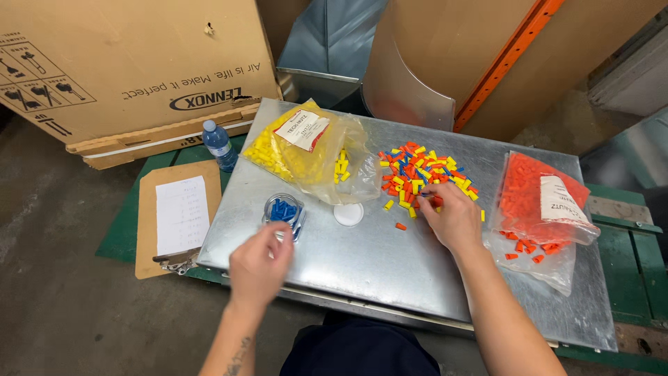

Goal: The person sorts small plastic parts by color on a metal table. They pick up blue, yellow, and orange pieces from a mixed pile and place them into separate containers or bags. The process is repetitive and continues throughout the clip.

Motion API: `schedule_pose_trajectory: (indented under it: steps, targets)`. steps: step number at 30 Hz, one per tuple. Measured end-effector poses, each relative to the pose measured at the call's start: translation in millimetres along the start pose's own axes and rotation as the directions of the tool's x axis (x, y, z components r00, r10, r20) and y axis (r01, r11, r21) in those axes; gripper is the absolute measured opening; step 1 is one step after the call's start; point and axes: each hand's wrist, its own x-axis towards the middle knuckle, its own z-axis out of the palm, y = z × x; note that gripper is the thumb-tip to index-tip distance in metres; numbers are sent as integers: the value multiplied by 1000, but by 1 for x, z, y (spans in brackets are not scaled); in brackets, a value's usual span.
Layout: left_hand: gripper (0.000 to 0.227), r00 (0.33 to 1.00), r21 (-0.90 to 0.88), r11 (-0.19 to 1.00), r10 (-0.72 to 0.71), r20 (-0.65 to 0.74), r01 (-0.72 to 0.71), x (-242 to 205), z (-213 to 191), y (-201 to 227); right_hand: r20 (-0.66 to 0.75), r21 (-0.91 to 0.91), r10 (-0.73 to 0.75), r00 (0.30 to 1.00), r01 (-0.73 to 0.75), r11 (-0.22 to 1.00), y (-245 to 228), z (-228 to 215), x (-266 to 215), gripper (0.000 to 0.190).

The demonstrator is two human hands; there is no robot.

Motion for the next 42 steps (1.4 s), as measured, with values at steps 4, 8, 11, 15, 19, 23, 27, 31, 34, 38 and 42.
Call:
schedule_pose_trajectory:
  steps: [4, 8, 11, 15, 19, 23, 27, 31, 34, 38, 42]
  targets:
    - [8, 974, -128, 970, 218, 61, -209, -41, 26, 23, -208, 107, -323, 923, 349, 931, -55, 10, 7, 17]
    - [11, 939, -190, 939, 316, 139, -288, -68, 34, 49, -205, 283, -442, 873, 485, 827, -133, 25, 7, 15]
    - [9, 906, -249, 910, 381, 183, -332, -75, 28, 62, -172, 436, -578, 798, 588, 681, -175, 40, 12, 15]
    - [10, 929, -223, 933, 325, 175, -284, -82, 18, 58, -125, 407, -600, 790, 592, 695, -187, 74, 9, 13]
    - [10, 956, -151, 961, 254, 144, -233, -86, 10, 50, -145, 409, -619, 772, 617, 673, -180, 70, -8, 11]
    - [7, 958, -123, 967, 242, 154, -224, -88, 16, 50, -141, 397, -578, 804, 581, 711, -136, 57, -31, 10]
    - [7, 942, -115, 970, 238, 237, -216, -79, 30, 62, -121, 332, -430, 894, 445, 832, -66, 46, -45, 7]
    - [12, 883, -114, 954, 299, 361, -276, -64, 54, 75, 54, 47, -68, 996, 65, 997, 15, 34, -58, 25]
    - [17, 853, -115, 935, 352, 386, -334, -48, 79, 82, 117, -22, 105, 988, -103, 994, 58, 28, -68, 32]
    - [18, 802, -79, 937, 334, 495, -341, -20, 117, 90, 52, -10, 100, 994, -100, 995, 75, 14, -90, 20]
    - [28, 745, 54, 961, 174, 644, -271, 13, 141, 111, 52, 72, -1, 999, -3, 997, 62, -9, -116, 12]
